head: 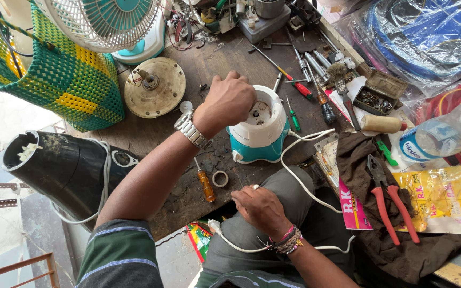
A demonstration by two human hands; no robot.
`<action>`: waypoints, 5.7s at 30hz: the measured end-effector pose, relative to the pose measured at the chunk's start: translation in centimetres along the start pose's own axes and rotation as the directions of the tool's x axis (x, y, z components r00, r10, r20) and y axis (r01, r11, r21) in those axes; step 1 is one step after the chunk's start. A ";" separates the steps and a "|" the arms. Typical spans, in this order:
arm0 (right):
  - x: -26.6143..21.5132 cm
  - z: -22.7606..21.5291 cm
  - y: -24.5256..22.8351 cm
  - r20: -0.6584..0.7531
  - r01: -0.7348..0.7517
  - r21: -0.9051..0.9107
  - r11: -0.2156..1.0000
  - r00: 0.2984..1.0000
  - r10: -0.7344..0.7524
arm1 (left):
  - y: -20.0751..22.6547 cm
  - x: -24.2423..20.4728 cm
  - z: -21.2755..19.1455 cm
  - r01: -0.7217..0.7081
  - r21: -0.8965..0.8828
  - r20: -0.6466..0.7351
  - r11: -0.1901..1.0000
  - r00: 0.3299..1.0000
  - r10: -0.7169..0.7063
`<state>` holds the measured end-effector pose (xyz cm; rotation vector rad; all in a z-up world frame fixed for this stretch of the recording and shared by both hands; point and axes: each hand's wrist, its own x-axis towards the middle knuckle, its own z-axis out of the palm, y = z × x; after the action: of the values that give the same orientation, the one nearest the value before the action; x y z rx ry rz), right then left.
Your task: The person repairs a small teal and white appliance by unscrewing the base, adjusting internal wiring, and reassembling the unit. They use a screwdriver to remove and tighten screws, apply a liquid from a bottle to the motor area, and test the device by turning a knob.
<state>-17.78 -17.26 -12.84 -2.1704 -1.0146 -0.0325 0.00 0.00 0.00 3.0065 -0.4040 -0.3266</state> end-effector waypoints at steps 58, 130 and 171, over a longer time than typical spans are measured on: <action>0.3 -0.1 0.0 -0.019 0.022 -0.010 1.000 1.000 -0.022 | -1.2 0.5 -1.6 -0.282 -0.089 0.241 0.955 0.924 0.295; 5.5 2.2 7.0 0.105 -0.190 -0.079 0.979 0.975 0.198 | -1.6 11.7 0.9 -0.160 -0.312 -0.293 0.937 0.954 0.065; 10.9 -18.4 5.0 0.001 -0.062 0.161 0.985 0.998 0.063 | -1.1 -8.9 2.9 -0.542 -0.300 -0.483 0.785 0.796 0.365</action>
<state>-1.96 -23.68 0.98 -2.0523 -0.9143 0.0724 -8.74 3.27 -1.24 2.3456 -0.8768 0.2231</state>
